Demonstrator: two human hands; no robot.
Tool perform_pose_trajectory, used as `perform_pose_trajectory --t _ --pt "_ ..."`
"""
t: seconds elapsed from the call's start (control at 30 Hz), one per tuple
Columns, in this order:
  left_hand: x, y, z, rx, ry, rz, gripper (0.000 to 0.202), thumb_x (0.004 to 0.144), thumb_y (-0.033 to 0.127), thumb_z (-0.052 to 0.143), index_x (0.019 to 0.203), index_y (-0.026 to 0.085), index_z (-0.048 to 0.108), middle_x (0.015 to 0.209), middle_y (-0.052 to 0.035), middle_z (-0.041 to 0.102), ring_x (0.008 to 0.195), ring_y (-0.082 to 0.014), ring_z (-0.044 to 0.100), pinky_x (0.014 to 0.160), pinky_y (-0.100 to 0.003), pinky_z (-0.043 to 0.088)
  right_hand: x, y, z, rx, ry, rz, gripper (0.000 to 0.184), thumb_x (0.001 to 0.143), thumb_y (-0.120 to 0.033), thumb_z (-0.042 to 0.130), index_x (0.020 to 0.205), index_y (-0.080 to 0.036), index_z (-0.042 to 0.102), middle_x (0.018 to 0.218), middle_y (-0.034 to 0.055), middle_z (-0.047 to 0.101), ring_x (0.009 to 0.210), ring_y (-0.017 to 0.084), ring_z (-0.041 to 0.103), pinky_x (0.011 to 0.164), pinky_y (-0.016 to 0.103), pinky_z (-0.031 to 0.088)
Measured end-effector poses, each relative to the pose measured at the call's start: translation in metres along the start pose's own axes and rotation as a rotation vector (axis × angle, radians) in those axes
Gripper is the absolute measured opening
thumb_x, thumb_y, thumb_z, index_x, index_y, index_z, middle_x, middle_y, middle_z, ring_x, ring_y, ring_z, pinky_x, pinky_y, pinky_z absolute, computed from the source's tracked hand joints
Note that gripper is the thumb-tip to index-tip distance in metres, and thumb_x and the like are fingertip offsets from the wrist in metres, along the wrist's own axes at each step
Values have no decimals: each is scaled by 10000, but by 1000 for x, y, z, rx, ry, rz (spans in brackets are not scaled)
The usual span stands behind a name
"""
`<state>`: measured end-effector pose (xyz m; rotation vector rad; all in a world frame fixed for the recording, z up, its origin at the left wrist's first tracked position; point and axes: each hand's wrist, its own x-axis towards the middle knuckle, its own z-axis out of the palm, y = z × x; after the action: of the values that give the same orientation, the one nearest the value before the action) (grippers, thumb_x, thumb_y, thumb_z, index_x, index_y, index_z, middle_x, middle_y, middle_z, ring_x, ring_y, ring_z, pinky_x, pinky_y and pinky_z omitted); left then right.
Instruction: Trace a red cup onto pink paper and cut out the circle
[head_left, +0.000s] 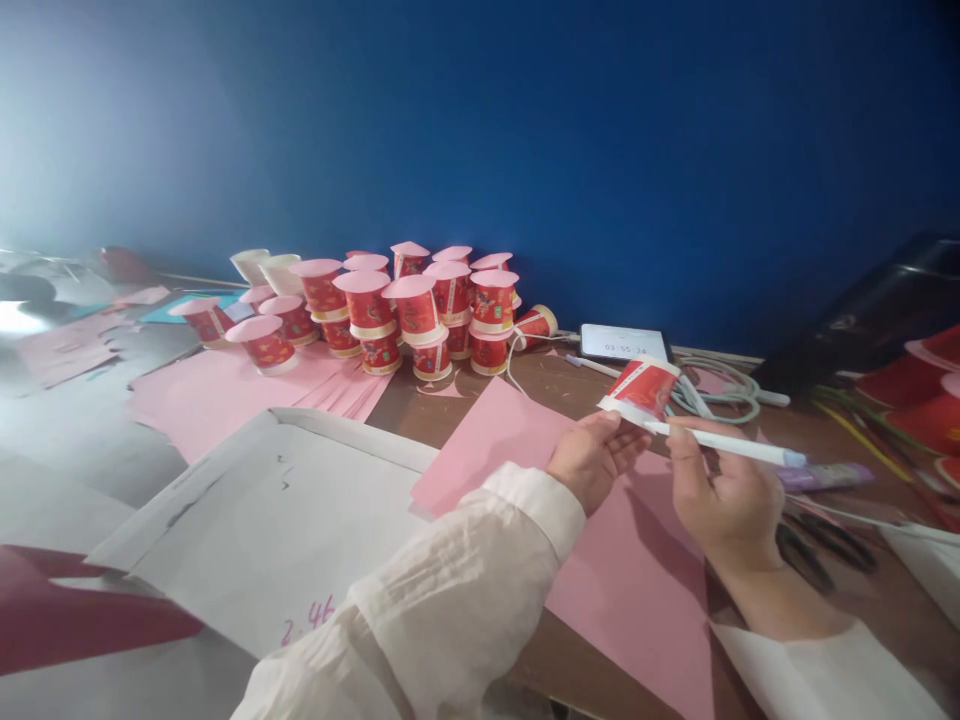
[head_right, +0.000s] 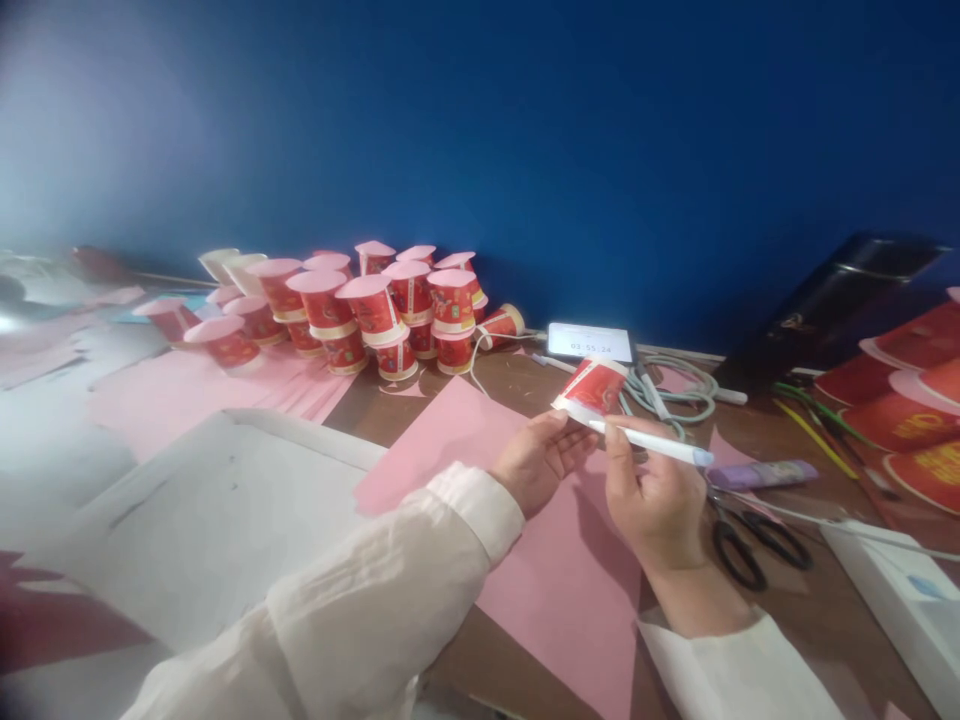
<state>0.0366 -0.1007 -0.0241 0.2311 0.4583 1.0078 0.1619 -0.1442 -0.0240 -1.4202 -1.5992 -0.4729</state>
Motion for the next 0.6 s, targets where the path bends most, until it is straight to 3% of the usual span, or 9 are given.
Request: perform_pose_trajectory --t 0.6 --pt "2 -3 -2 18 -33 18 151 890 117 546 857 84 689 819 -91 713 755 -137 676 891 -297 527 3 -6 -1 90 35 -43 127 943 -233 547 981 -171 652 928 92 723 886 206 683 816 319 526"
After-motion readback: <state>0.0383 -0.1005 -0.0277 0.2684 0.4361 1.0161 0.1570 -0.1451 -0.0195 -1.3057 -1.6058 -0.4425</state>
